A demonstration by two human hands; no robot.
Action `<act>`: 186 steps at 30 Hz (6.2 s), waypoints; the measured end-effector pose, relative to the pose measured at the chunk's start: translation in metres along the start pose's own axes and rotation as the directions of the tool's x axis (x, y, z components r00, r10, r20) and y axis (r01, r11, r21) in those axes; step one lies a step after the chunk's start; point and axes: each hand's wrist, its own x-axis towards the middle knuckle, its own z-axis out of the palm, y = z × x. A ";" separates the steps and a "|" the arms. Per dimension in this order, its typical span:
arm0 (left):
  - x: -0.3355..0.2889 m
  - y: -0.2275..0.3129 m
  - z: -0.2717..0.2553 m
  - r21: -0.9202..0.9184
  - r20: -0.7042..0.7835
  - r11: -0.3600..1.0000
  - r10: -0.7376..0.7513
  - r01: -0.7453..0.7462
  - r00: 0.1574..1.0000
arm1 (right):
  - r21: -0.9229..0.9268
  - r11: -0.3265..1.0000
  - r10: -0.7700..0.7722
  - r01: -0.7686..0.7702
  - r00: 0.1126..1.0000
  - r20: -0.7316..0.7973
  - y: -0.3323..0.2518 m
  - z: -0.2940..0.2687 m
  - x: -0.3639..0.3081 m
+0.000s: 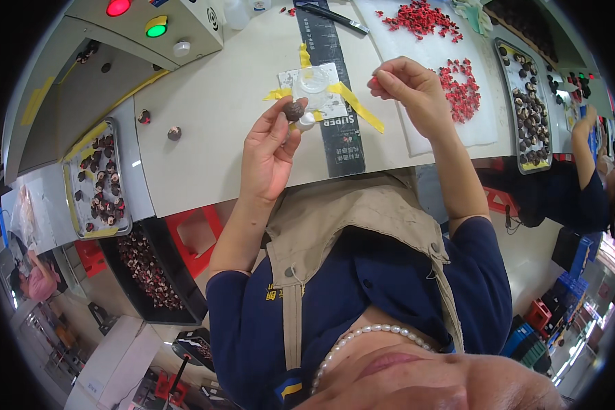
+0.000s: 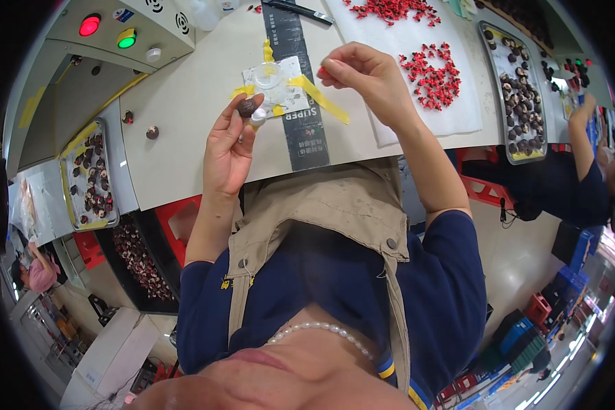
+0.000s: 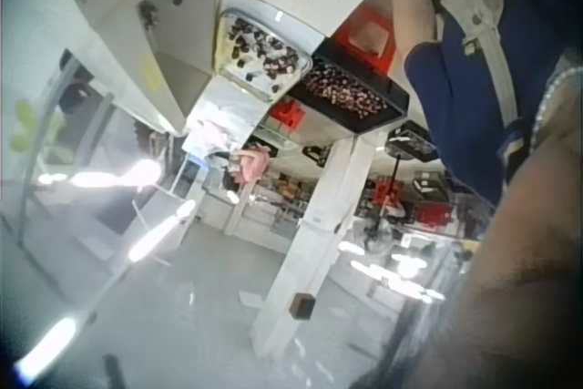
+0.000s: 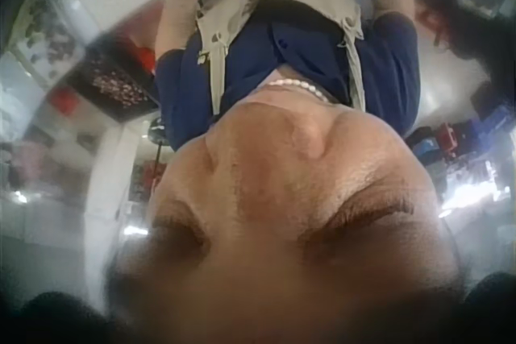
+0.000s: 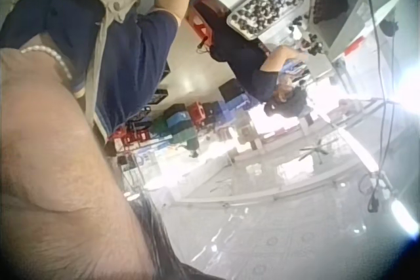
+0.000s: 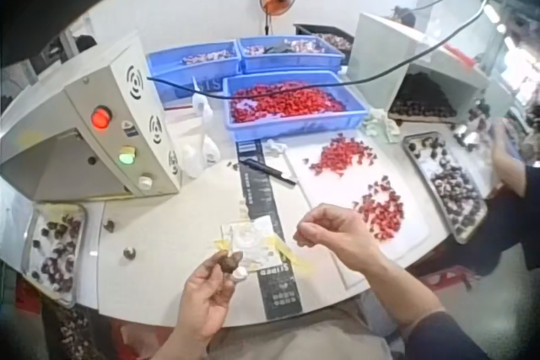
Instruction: The person applies glue to miniature bow accessories and attaches them onto figurine heads by hand, placing the assembled pieces on the table. They also retrieve additional figurine heads from a machine chute and trays.
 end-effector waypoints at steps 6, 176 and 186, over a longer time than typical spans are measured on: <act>-0.005 -0.002 -0.009 -0.031 0.093 1.000 0.008 -0.005 0.996 | -0.026 0.999 -0.020 0.021 0.997 0.072 -0.007 0.019 0.010; -0.012 -0.034 0.029 0.272 0.065 0.951 0.137 -0.150 0.988 | -0.401 0.887 -0.224 0.229 0.973 0.060 -0.011 0.053 -0.032; -0.014 -0.034 0.025 0.377 0.188 0.838 0.349 -0.395 0.918 | -0.390 0.866 -0.338 0.312 0.941 0.002 -0.012 0.072 -0.038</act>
